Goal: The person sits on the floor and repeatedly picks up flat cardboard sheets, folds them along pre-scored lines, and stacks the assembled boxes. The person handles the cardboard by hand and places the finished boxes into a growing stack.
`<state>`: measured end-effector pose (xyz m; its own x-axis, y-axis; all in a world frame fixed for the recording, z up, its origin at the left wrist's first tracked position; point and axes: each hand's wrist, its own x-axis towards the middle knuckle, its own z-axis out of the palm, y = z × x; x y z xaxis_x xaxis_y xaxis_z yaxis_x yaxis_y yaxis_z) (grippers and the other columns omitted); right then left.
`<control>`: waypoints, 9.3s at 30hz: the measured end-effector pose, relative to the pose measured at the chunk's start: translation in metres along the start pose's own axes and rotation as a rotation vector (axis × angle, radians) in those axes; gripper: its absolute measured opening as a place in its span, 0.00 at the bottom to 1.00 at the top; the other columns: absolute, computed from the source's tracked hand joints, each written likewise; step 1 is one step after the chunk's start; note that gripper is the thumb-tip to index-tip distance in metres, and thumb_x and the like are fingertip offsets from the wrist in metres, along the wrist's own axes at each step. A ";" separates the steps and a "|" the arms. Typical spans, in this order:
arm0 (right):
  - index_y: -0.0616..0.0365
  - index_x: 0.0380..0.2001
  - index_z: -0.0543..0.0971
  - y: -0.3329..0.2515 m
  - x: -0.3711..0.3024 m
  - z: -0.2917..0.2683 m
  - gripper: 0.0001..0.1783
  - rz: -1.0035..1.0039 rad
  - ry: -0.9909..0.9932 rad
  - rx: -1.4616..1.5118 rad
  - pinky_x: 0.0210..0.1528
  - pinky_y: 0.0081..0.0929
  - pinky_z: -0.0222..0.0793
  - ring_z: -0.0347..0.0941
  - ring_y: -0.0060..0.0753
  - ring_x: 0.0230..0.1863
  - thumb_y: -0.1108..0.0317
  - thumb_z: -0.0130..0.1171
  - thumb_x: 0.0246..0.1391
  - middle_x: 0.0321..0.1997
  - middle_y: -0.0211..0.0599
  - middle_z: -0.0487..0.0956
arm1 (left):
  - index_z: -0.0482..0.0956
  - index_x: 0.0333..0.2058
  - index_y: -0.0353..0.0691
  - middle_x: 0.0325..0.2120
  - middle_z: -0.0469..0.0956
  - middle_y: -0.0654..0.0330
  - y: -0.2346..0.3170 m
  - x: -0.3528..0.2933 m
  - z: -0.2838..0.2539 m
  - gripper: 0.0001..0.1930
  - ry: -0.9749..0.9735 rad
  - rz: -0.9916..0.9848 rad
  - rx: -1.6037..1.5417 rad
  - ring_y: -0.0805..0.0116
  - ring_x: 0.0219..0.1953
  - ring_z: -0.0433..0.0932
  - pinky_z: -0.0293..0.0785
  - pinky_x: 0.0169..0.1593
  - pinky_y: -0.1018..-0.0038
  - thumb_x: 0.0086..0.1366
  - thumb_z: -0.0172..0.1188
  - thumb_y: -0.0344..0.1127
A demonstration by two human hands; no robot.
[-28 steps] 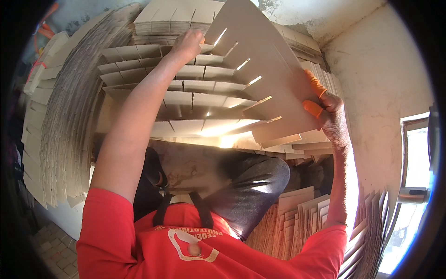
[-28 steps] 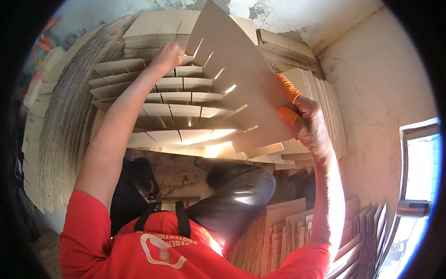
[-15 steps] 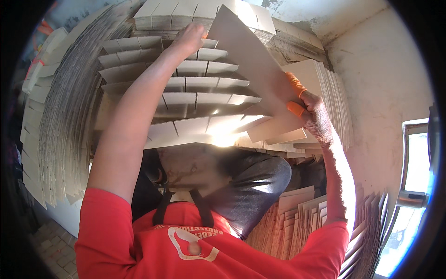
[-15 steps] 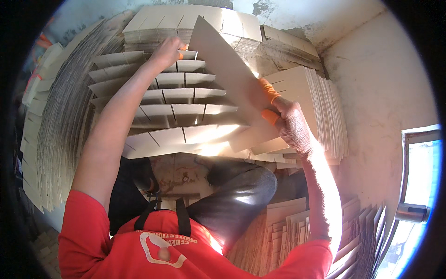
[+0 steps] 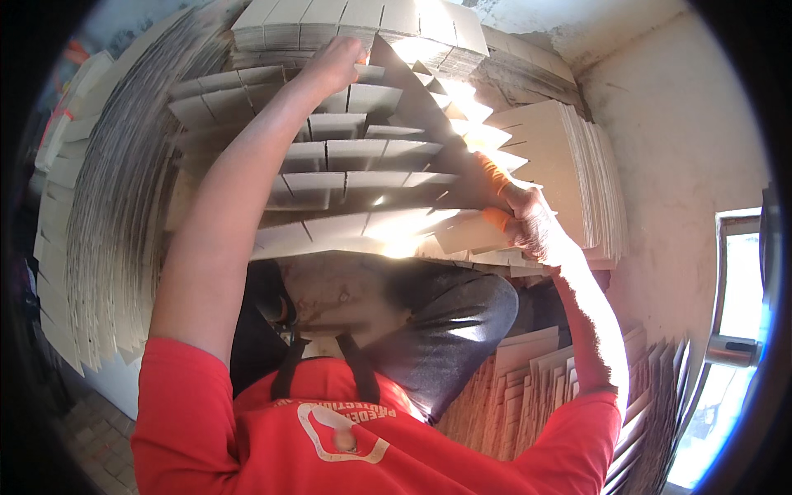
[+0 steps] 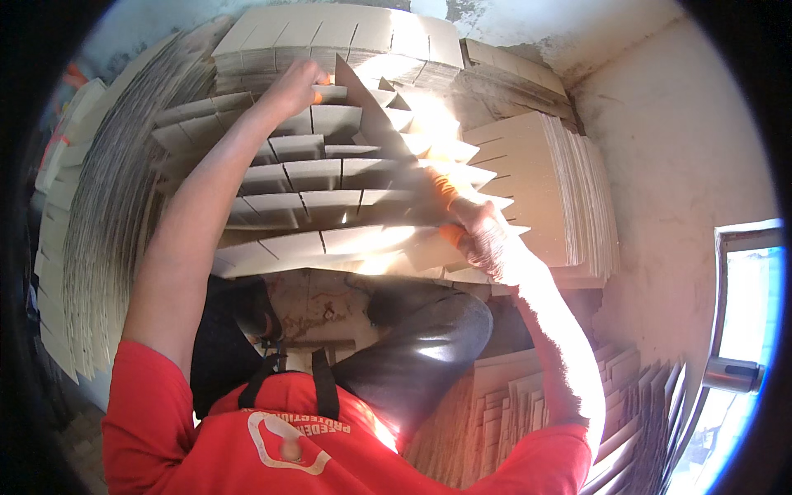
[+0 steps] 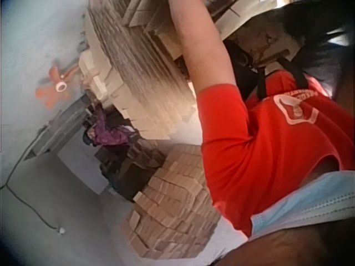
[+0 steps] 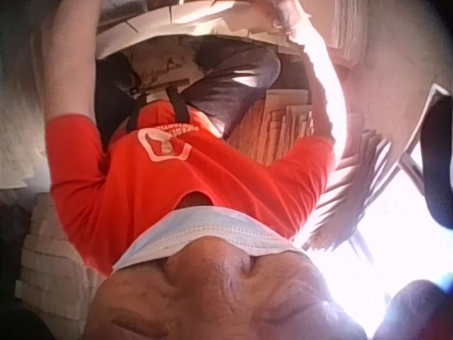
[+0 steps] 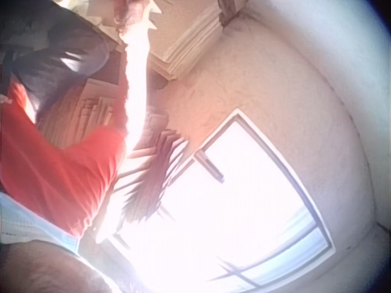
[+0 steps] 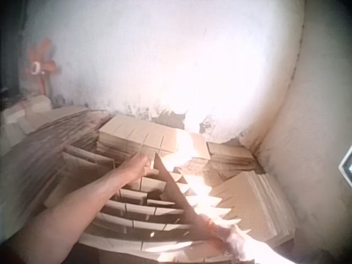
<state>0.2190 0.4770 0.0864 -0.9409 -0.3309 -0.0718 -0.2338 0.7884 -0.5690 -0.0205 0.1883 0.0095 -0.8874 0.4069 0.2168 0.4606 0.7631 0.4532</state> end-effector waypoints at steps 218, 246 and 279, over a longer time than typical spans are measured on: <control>0.52 0.51 0.76 0.237 -0.064 -0.011 0.33 0.728 0.453 -0.889 0.55 0.43 0.71 0.70 0.46 0.59 0.50 0.73 0.44 0.57 0.39 0.75 | 0.75 0.49 0.32 0.39 0.78 0.41 0.178 -0.323 -0.154 0.24 0.397 0.212 -1.458 0.50 0.40 0.78 0.76 0.45 0.59 0.63 0.62 0.47; 0.58 0.57 0.72 0.280 -0.056 -0.041 0.33 0.680 0.625 -0.675 0.58 0.41 0.68 0.73 0.49 0.54 0.59 0.70 0.48 0.54 0.48 0.78 | 0.62 0.64 0.33 0.57 0.70 0.43 0.010 -0.426 -0.143 0.43 0.560 0.070 -0.145 0.47 0.58 0.70 0.65 0.61 0.59 0.55 0.72 0.46; 0.58 0.52 0.75 0.254 0.018 -0.022 0.29 0.626 0.617 -0.646 0.52 0.41 0.71 0.75 0.49 0.49 0.61 0.70 0.46 0.50 0.48 0.79 | 0.55 0.68 0.42 0.67 0.59 0.53 -0.085 -0.429 -0.044 0.46 0.229 -0.707 0.055 0.44 0.69 0.52 0.53 0.68 0.49 0.57 0.64 0.58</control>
<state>0.1369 0.6827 -0.0419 -0.8566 0.3987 0.3276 0.4142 0.9098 -0.0240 0.3201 -0.0735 -0.0843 -0.9512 -0.3011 0.0669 -0.2271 0.8305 0.5086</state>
